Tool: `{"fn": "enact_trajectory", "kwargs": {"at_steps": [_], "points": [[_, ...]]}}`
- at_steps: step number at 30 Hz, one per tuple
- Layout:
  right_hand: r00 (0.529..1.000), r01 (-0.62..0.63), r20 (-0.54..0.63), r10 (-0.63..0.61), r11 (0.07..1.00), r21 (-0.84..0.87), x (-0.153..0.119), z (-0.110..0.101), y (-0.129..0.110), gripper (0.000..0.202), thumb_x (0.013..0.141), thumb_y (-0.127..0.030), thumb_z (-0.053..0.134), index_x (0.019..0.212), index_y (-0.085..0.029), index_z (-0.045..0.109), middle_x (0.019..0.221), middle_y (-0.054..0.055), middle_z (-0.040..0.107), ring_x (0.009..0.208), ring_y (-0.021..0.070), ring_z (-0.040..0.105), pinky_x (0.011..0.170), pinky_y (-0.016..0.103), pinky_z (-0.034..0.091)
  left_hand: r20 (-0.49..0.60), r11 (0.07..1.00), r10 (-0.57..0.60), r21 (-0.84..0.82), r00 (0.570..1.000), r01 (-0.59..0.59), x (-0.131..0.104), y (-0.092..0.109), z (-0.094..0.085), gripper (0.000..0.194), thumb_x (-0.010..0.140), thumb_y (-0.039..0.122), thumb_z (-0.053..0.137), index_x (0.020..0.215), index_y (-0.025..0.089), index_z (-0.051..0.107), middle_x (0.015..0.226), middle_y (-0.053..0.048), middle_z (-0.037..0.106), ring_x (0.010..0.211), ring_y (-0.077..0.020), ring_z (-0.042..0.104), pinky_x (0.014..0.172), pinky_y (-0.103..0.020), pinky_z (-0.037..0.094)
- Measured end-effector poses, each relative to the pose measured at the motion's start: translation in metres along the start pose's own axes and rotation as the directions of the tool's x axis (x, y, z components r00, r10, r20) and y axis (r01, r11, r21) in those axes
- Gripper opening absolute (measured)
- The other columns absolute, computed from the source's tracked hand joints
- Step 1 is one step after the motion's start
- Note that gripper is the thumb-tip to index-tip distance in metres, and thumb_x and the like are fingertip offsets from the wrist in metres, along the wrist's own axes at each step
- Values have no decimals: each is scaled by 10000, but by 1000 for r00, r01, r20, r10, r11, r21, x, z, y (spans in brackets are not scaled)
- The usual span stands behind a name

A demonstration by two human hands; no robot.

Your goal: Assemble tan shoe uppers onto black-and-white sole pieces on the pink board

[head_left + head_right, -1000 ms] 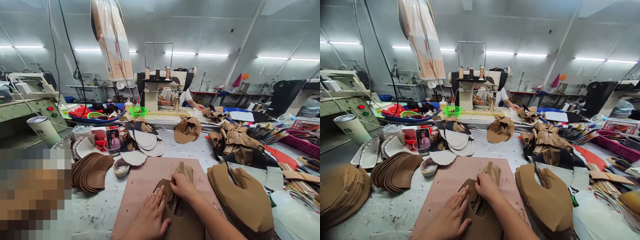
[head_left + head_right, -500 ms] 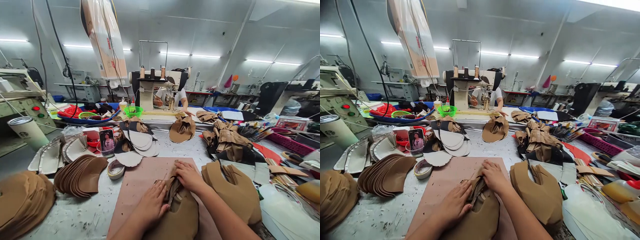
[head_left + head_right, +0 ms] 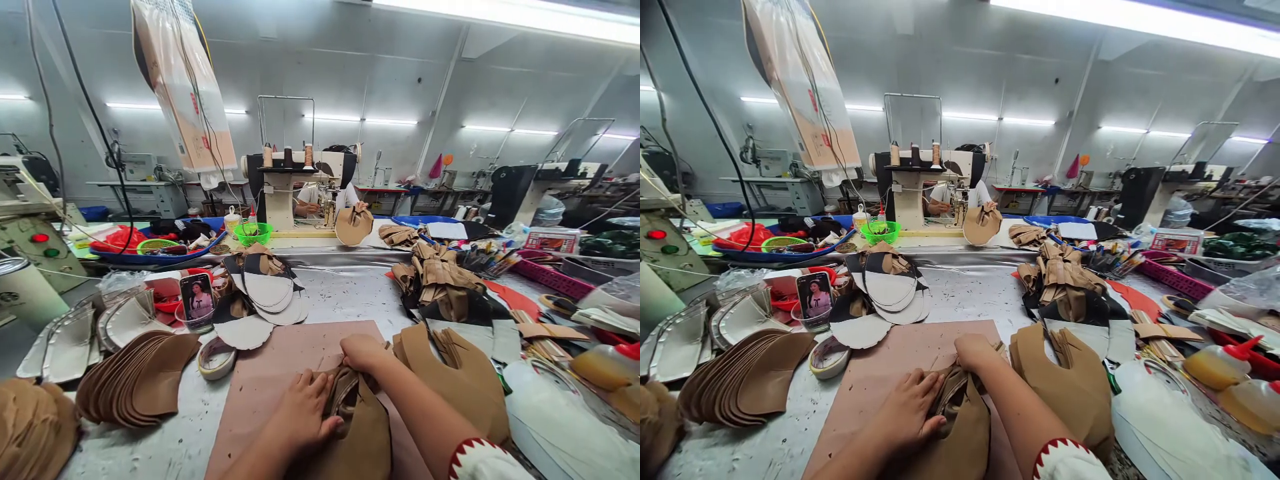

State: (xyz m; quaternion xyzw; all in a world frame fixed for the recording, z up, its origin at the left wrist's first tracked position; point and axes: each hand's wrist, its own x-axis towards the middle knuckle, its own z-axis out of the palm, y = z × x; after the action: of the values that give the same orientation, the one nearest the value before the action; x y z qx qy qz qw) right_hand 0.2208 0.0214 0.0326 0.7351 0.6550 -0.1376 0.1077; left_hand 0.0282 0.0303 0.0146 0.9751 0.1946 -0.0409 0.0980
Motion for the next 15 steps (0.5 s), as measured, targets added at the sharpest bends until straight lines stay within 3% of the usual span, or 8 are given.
{"fn": "enact_trajectory", "kwargs": {"at_steps": [10, 15], "points": [[1000, -13, -19, 13, 1000, 9, -5, -1, 3, 271, 752, -213, 560, 999, -168, 662, 954, 127, 689, 894, 246, 635, 719, 312, 459, -62, 999, 12, 46, 998, -9, 25, -6, -3, 606, 870, 597, 306, 1309, 202, 444, 1119, -129, 562, 973, -324, 480, 809, -462, 387], [992, 32, -122, -35, 999, -19, -18, -11, 1, 261, 726, -161, 539, 940, -149, 688, 1029, 152, 654, 1003, 287, 580, 805, 347, 426, -97, 1000, -13, 4, 995, 14, 27, -10, 6, 661, 823, 675, 318, 1301, 243, 460, 1080, -124, 570, 965, -316, 489, 823, -454, 385]]}}
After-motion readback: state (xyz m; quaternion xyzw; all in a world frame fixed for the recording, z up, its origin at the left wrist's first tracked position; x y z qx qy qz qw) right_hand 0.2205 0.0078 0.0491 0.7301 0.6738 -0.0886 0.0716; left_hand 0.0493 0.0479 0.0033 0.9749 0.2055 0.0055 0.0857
